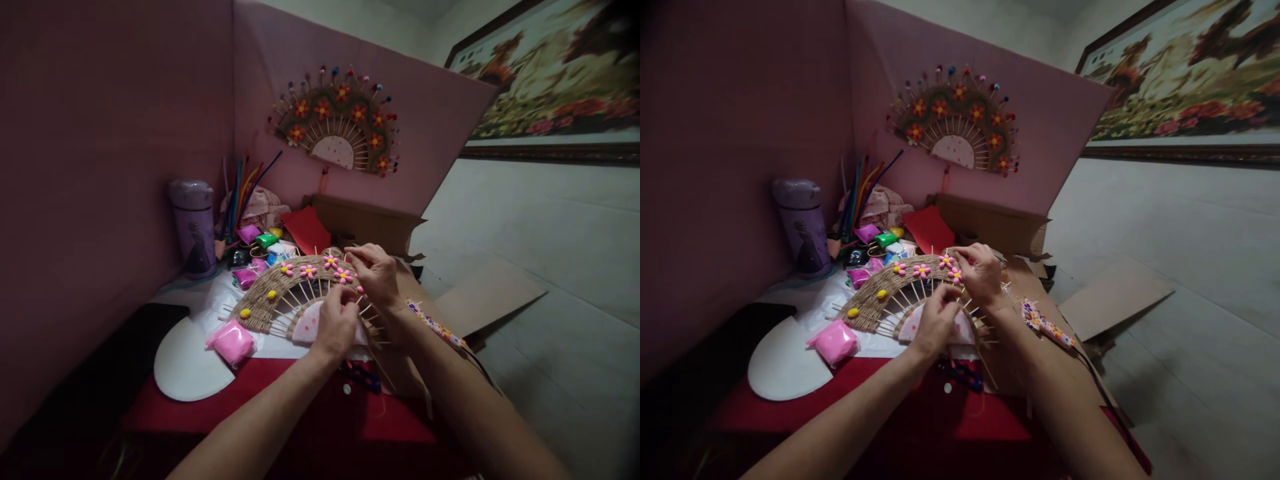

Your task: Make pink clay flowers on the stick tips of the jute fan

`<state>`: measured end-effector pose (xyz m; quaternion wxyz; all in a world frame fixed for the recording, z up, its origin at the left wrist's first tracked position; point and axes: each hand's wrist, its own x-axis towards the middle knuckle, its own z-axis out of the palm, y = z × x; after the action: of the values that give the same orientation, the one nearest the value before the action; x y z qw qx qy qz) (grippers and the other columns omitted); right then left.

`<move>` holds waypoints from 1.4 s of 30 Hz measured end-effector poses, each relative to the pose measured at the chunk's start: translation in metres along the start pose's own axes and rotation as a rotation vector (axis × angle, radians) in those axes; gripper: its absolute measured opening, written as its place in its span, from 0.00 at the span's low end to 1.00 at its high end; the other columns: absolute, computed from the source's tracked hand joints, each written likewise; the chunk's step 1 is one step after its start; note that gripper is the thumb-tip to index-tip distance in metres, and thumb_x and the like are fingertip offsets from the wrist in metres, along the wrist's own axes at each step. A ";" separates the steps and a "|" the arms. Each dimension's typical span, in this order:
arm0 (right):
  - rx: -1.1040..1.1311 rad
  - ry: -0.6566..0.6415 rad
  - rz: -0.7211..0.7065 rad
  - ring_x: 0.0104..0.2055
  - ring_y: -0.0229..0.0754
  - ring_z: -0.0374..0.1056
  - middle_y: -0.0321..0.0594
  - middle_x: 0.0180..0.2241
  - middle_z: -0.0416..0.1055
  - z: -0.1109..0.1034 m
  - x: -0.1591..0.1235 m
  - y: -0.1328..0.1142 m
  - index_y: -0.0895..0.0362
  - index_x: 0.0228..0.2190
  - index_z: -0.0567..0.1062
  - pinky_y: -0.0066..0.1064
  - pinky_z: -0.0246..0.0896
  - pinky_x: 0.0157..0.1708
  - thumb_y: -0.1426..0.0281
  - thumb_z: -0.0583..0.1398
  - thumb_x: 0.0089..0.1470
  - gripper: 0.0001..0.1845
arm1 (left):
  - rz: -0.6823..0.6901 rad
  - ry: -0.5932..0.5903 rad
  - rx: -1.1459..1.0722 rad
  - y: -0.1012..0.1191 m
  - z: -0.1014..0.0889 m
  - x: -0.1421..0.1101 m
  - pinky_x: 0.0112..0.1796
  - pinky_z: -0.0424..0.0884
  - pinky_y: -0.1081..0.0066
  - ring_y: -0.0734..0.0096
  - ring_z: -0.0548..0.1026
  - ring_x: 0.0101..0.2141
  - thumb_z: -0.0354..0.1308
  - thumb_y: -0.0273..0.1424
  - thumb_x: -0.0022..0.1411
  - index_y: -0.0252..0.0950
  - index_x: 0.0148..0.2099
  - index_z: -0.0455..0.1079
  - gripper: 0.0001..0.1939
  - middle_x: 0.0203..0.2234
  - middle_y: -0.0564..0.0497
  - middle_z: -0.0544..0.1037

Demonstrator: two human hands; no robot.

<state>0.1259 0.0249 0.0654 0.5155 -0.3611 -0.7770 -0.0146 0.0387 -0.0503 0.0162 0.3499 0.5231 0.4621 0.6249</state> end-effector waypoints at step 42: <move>0.257 -0.167 -0.012 0.30 0.39 0.64 0.37 0.25 0.70 -0.016 -0.061 0.018 0.55 0.26 0.73 0.31 0.60 0.32 0.68 0.60 0.52 0.05 | -0.298 -0.031 -0.454 0.000 -0.012 0.024 0.20 0.61 0.77 0.80 0.66 0.17 0.66 0.25 0.39 0.32 0.24 0.67 0.10 0.15 0.56 0.70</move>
<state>0.1615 -0.0013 0.0170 0.4910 -0.2873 -0.8148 0.1117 0.0219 -0.0304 0.0240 0.5535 0.3668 0.3765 0.6460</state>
